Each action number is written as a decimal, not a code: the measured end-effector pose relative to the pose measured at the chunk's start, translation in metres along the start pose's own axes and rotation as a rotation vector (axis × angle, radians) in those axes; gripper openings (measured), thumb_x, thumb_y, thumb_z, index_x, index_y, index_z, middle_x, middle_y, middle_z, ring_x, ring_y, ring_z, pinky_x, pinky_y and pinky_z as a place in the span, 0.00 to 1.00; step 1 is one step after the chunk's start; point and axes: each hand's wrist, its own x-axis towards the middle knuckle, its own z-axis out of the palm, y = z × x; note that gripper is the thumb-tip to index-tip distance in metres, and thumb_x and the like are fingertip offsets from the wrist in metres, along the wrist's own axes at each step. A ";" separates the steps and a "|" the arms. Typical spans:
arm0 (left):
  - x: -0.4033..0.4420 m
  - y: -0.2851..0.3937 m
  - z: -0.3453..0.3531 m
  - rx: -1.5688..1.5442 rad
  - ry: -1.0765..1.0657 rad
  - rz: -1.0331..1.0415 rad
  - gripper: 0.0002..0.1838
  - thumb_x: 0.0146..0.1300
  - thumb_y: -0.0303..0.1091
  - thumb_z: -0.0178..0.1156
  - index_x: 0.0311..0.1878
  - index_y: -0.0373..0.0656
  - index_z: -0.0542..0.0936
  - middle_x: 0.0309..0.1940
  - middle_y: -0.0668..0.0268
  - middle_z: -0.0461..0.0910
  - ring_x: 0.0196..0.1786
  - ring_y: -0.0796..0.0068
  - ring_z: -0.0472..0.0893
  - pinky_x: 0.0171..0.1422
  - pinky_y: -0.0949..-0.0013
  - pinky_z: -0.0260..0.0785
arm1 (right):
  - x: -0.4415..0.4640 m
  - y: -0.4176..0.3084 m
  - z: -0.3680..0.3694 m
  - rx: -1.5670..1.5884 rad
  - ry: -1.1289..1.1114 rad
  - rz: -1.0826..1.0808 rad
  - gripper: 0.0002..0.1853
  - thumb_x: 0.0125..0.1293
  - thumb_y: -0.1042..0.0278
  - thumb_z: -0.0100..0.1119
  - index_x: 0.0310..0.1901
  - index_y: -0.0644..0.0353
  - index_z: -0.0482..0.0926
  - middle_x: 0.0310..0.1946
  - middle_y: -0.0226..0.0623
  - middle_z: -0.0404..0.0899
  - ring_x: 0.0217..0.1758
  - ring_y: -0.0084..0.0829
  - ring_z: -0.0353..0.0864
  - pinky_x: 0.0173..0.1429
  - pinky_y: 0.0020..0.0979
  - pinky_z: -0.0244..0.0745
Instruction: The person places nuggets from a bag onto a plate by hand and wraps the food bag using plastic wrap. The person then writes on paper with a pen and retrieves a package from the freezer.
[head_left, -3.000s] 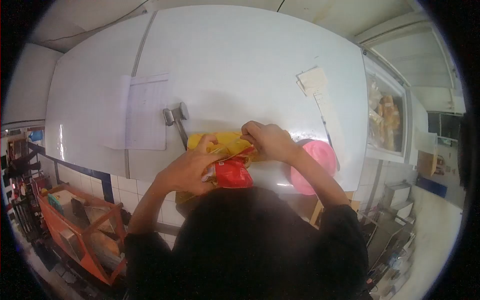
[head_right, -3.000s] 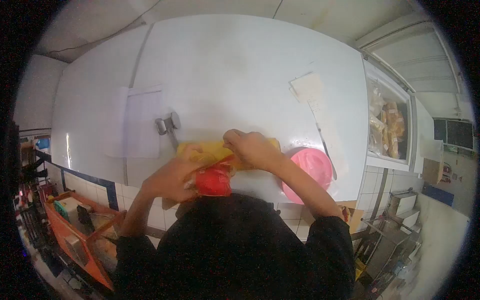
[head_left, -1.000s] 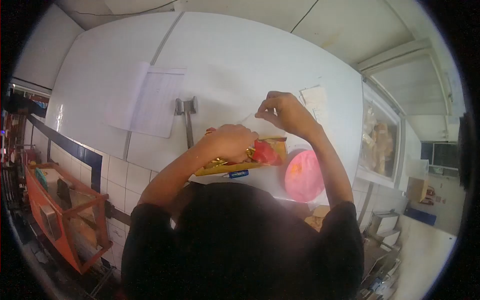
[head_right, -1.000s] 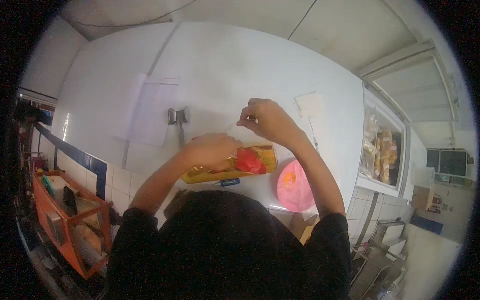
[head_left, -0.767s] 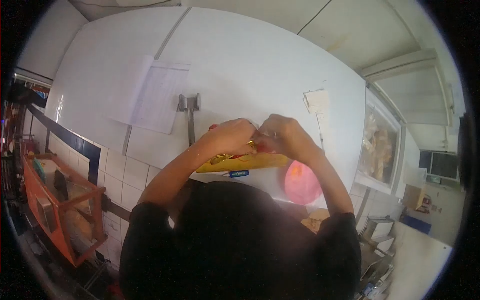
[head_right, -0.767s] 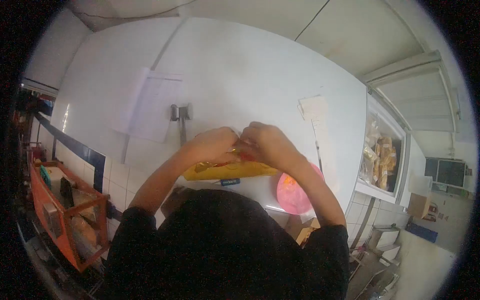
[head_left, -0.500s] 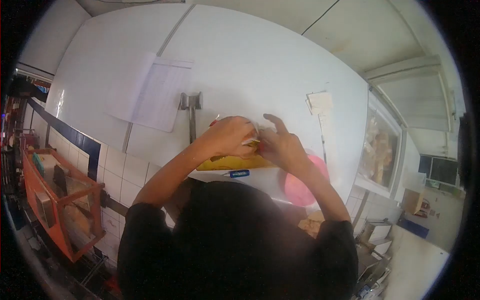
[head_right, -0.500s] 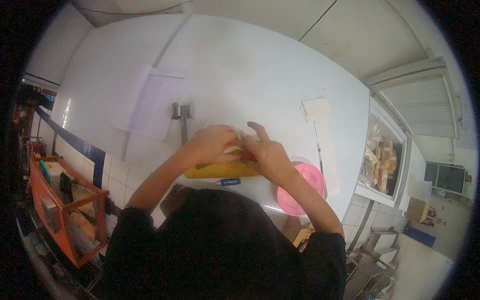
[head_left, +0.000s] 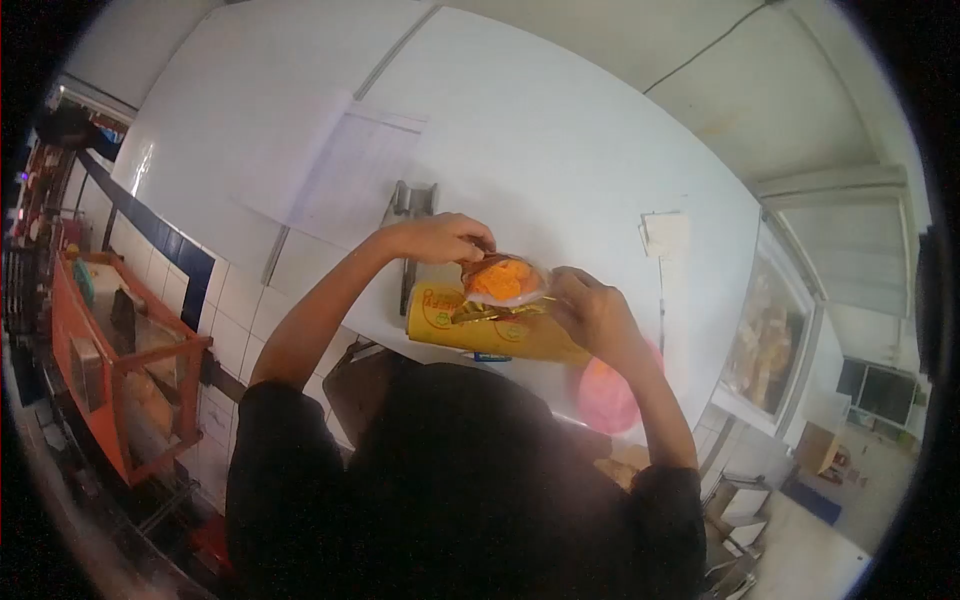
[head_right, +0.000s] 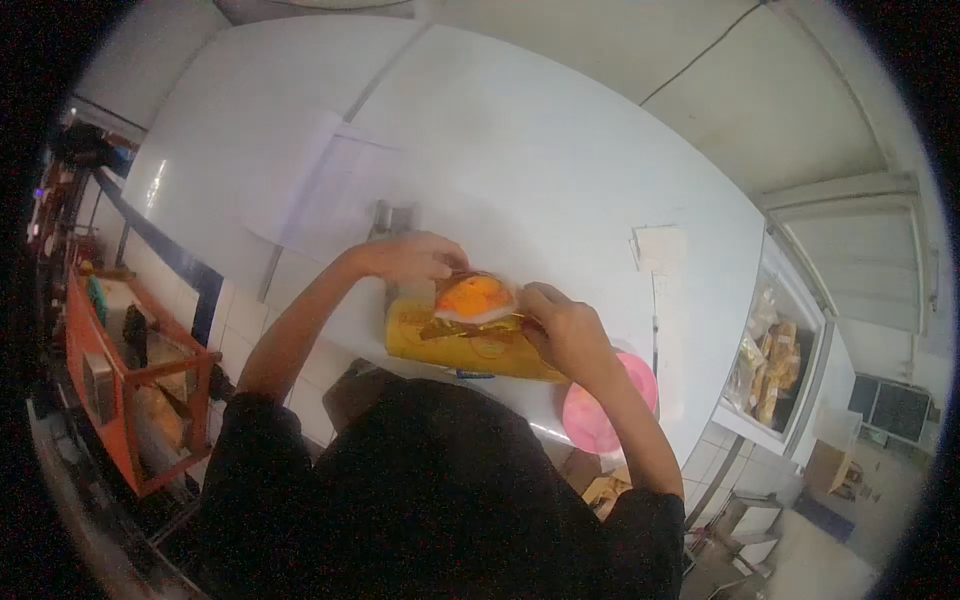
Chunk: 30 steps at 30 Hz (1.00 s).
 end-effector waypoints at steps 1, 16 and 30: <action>0.003 -0.002 -0.006 -0.046 -0.130 -0.045 0.26 0.65 0.29 0.59 0.66 0.34 0.79 0.64 0.52 0.83 0.66 0.62 0.82 0.73 0.61 0.73 | -0.001 0.000 0.001 0.002 -0.007 -0.012 0.17 0.63 0.71 0.70 0.53 0.57 0.77 0.51 0.41 0.84 0.42 0.55 0.87 0.44 0.50 0.83; -0.004 -0.041 -0.002 0.283 0.094 0.074 0.12 0.66 0.30 0.67 0.48 0.34 0.83 0.40 0.61 0.87 0.39 0.72 0.84 0.42 0.62 0.75 | 0.000 0.003 0.002 0.007 -0.017 -0.019 0.14 0.63 0.76 0.69 0.47 0.59 0.74 0.53 0.40 0.85 0.43 0.55 0.87 0.44 0.50 0.84; -0.006 -0.043 0.007 -0.544 -0.036 -0.168 0.15 0.74 0.29 0.57 0.60 0.37 0.81 0.54 0.62 0.84 0.50 0.72 0.87 0.56 0.67 0.80 | -0.002 0.047 0.000 0.332 -0.100 0.157 0.16 0.66 0.85 0.67 0.53 0.66 0.78 0.61 0.46 0.86 0.57 0.40 0.90 0.59 0.35 0.85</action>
